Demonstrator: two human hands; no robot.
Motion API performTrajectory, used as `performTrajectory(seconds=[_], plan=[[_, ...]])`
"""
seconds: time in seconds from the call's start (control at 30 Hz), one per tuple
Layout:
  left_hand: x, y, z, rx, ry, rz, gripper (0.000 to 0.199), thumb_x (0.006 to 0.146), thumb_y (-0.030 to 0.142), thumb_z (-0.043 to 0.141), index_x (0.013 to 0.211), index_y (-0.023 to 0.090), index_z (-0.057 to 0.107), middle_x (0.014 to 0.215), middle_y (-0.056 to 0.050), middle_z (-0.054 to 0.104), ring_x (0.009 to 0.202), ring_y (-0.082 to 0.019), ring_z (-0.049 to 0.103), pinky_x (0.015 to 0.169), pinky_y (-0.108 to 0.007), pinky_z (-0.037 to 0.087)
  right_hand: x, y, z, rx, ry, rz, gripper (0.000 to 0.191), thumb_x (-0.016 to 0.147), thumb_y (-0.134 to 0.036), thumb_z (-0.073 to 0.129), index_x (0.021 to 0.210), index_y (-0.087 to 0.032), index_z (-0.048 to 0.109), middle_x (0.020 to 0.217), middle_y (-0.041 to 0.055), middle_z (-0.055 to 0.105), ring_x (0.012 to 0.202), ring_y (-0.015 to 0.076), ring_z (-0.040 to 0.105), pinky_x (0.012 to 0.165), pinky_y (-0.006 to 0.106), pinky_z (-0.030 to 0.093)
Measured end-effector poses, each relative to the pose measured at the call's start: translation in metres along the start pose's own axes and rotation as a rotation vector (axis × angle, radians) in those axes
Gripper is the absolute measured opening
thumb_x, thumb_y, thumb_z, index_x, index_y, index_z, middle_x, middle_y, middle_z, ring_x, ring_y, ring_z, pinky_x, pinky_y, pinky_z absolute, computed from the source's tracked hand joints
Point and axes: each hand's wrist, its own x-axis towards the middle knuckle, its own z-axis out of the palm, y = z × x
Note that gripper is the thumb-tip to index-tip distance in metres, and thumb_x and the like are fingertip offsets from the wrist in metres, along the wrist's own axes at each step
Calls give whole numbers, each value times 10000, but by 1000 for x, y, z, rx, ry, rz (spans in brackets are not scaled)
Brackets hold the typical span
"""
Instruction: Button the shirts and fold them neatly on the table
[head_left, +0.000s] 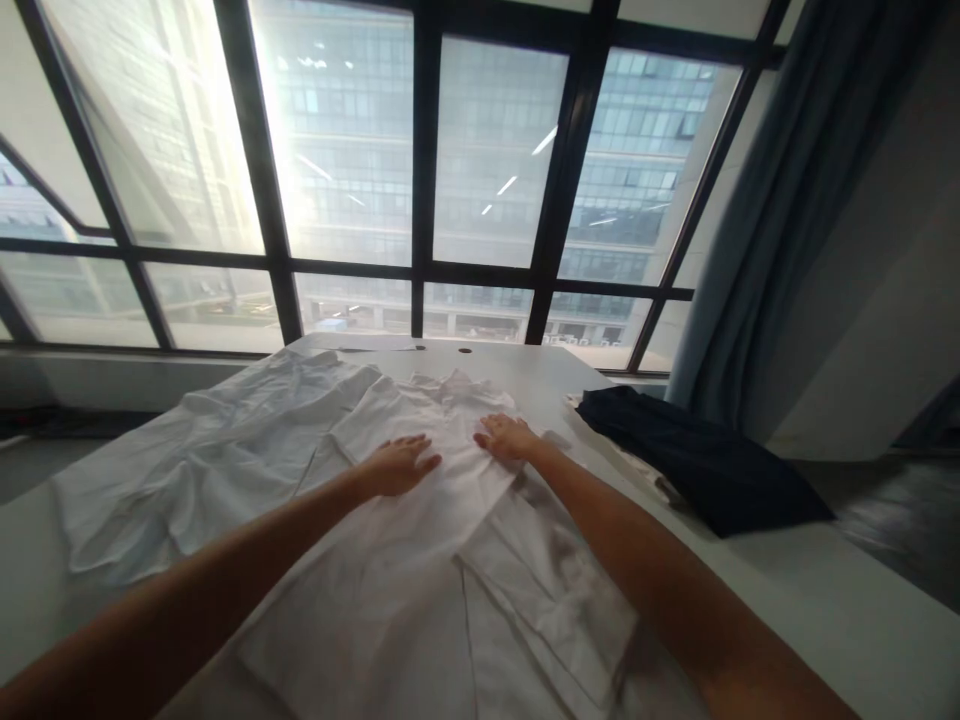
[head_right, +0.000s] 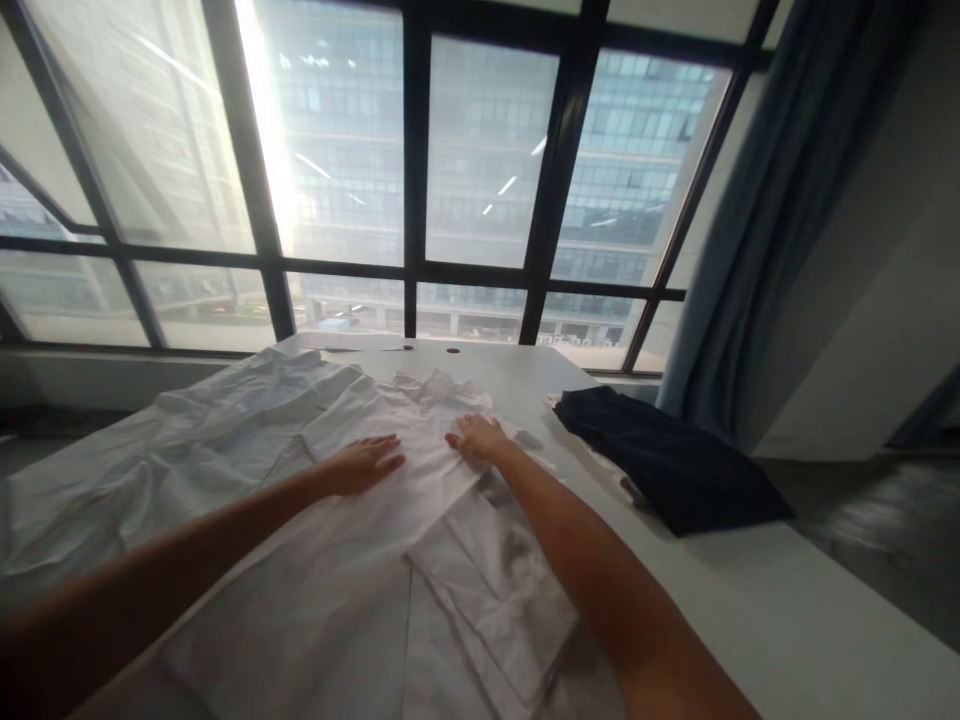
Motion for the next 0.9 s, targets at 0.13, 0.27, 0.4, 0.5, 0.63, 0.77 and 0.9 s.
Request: performTrajectory(seconds=[0.13,0.27,0.4,0.5,0.63,0.77,0.9], plan=[[-38,13,17,21,16,114,691,946,641,214,1510,246,281,1590,-62,184,1471,-245,132,1169,-488,120,-11,0,12,48,-12,54,684,970,-592,156,1534,-209,211,1609,69,115,1471,254,99,1156,529,88],[-41,9,16,30,24,145,660,967,597,224,1514,232,275,1588,-75,183,1471,-240,132,1172,-475,120,-24,-5,11,85,-3,56,740,951,-636,123,1546,-198,157,1612,65,74,1478,236,51,1161,520,51],[-40,14,7,111,70,185,621,986,539,241,1499,196,313,1574,-114,222,1462,-256,170,1163,-496,147,-50,-14,15,66,-3,-13,750,949,-638,104,1542,-187,187,1608,73,93,1476,237,69,1163,512,49],[-56,30,-1,162,118,282,565,1003,482,237,1471,194,370,1557,-117,271,1457,-247,195,1167,-505,121,-71,-16,16,12,137,-27,687,974,-578,134,1531,-188,238,1601,74,141,1475,225,85,1168,487,24],[-94,51,2,57,58,411,592,990,558,224,1490,259,333,1554,-64,293,1451,-204,221,1180,-442,141,-101,-20,20,31,129,-97,675,977,-562,162,1519,-176,271,1589,82,196,1465,225,147,1163,466,110],[-123,59,10,23,10,359,619,990,565,204,1508,238,294,1565,-77,252,1451,-202,218,1177,-420,158,-128,-32,26,-20,236,-66,643,978,-528,235,1474,-142,369,1549,129,300,1436,246,233,1156,462,119],[-144,59,10,29,37,273,632,984,577,199,1498,228,319,1563,-79,258,1457,-204,197,1181,-427,127,-153,-45,29,-27,272,-102,602,980,-505,271,1464,-166,386,1554,106,294,1437,233,229,1161,455,99]])
